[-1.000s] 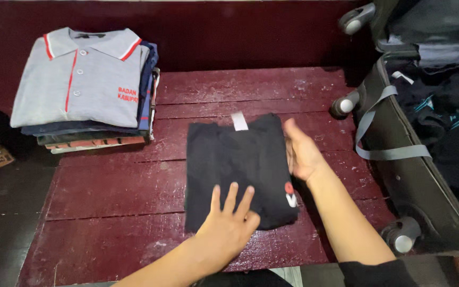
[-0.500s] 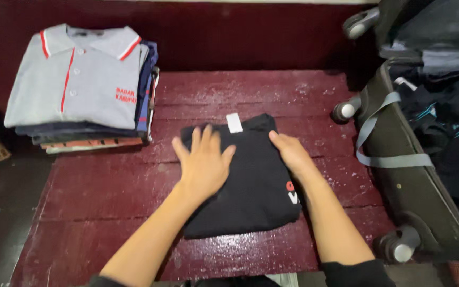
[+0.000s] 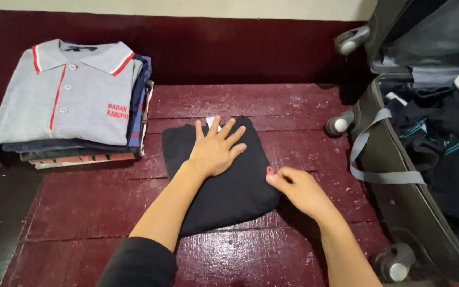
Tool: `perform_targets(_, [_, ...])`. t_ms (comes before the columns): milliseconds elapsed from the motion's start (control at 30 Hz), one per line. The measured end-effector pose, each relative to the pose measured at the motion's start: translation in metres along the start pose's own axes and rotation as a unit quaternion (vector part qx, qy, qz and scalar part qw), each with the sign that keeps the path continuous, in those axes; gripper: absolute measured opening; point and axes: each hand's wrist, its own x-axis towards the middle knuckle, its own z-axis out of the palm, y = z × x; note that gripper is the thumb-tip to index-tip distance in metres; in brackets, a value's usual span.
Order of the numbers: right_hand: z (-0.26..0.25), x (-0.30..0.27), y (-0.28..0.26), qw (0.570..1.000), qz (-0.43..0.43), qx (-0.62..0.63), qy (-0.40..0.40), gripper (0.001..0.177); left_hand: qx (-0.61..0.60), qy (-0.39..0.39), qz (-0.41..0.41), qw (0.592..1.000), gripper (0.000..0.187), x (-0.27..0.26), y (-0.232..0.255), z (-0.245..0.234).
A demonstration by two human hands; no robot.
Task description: The person takes shirts from a suitcase and folds them on a wooden bench, then places them into a stack.
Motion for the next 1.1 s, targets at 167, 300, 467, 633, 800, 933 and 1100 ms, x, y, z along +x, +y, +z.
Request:
perform_targets(167, [0.005, -0.023, 0.024, 0.996, -0.015, 0.080, -0.040, 0.031, 0.009, 0.005, 0.002, 1.000, 0.061, -0.005, 0.004, 0.000])
perform_targets(300, [-0.002, -0.052, 0.028, 0.987, -0.012, -0.055, -0.150, 0.041, 0.019, 0.031, 0.060, 0.998, 0.060, -0.023, 0.022, 0.010])
perform_targets(467, [-0.013, -0.025, -0.039, 0.913, -0.209, -0.248, 0.249, 0.043, -0.007, 0.143, 0.113, 0.983, 0.058, -0.024, 0.014, 0.024])
perform_targets(633, [0.063, 0.043, -0.060, 0.896, -0.300, -0.285, 0.162, 0.050, -0.007, 0.234, -0.168, 0.958, 0.066, -0.040, 0.004, 0.029])
perform_targets(800, [0.093, 0.055, -0.023, 0.876, -0.311, -0.353, 0.108, 0.070, 0.002, 0.132, -0.098, 0.986, 0.063, -0.053, -0.033, 0.021])
perform_targets(933, [0.092, 0.062, -0.020, 0.871, -0.315, -0.359, 0.114, 0.068, 0.067, 0.218, -0.122, 0.966, 0.068, -0.057, -0.046, 0.015])
perform_targets(1100, [0.093, 0.059, -0.018, 0.873, -0.312, -0.358, 0.109, 0.067, -0.018, 0.168, -0.047, 0.984, 0.073, -0.084, 0.002, 0.033])
